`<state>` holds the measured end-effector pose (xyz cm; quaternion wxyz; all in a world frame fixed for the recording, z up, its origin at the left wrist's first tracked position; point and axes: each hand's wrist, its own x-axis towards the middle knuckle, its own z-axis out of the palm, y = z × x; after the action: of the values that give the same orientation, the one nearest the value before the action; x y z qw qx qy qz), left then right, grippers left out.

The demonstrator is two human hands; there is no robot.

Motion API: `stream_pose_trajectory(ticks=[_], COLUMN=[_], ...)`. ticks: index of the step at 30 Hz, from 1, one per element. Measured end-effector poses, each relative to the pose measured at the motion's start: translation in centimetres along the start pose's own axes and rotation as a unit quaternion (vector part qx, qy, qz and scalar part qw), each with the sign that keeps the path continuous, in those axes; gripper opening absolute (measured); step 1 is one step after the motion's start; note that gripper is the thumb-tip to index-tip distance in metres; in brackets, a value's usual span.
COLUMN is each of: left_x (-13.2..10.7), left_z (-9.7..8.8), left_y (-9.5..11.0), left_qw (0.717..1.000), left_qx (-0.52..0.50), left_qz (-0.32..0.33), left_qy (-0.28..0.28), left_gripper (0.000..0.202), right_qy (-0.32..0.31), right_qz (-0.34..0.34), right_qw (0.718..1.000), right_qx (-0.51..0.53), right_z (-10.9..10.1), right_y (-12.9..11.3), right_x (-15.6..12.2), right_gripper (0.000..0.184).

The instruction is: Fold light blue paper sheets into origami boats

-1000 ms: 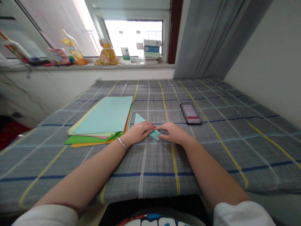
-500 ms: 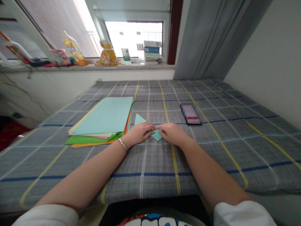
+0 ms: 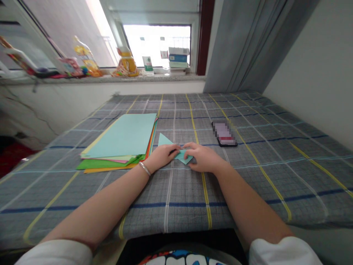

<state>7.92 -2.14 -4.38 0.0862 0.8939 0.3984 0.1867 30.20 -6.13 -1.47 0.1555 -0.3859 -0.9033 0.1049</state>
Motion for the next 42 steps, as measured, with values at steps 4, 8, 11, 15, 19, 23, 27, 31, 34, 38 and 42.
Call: stream_pose_trajectory(ticks=[4,8,11,15,19,23,27,31,34,38,42], left_x=[0.0,-0.1,-0.1,-0.1,-0.1,-0.2,-0.2,-0.3,-0.4,-0.3,-0.2], left_z=[-0.2,-0.3,-0.3,-0.1,-0.1,-0.1,-0.2,-0.4,-0.5,-0.4,-0.1], left_y=[0.0,0.1,0.0,-0.1,-0.1,0.0,0.1,0.3,0.4,0.3,0.1], left_qw=[1.0,1.0,1.0,1.0,0.999,0.999,0.999,0.999,0.997,0.995,0.995], left_qx=[-0.008,-0.003,0.002,0.012,0.018,0.021,0.026,-0.002,-0.039,-0.039,-0.005], left_qz=[-0.014,-0.012,0.005,0.02,0.034,0.041,0.041,0.048,0.064,0.086,0.096], left_qy=[0.005,0.007,0.001,-0.001,-0.005,-0.008,-0.014,-0.011,-0.003,0.006,-0.001], left_gripper=[0.024,0.023,0.024,0.025,0.025,0.026,0.026,0.031,0.034,0.03,0.028], right_qy=[0.008,0.017,0.024,0.04,0.051,0.052,0.07,0.1,0.118,0.109,0.085], right_qz=[0.006,0.022,0.044,0.071,0.08,0.081,0.113,0.157,0.165,0.168,0.176], right_qw=[0.999,0.997,0.994,0.989,0.984,0.983,0.982,0.976,0.975,0.975,0.967], right_qx=[-0.043,-0.07,-0.094,-0.123,-0.15,-0.155,-0.132,-0.115,-0.092,-0.095,-0.161], right_z=[0.1,0.3,0.7,1.3,2.0,2.3,2.5,2.9,3.1,3.2,3.2], right_y=[-0.2,-0.7,-1.0,-1.1,-1.2,-1.4,-1.3,-1.1,-1.0,-1.1,-1.7], right_x=[0.1,0.6,0.9,1.2,1.6,1.9,2.0,2.1,2.2,2.4,2.9], right_gripper=[0.029,0.016,0.018,0.022,0.02,0.015,0.009,0.02,0.025,0.023,0.018])
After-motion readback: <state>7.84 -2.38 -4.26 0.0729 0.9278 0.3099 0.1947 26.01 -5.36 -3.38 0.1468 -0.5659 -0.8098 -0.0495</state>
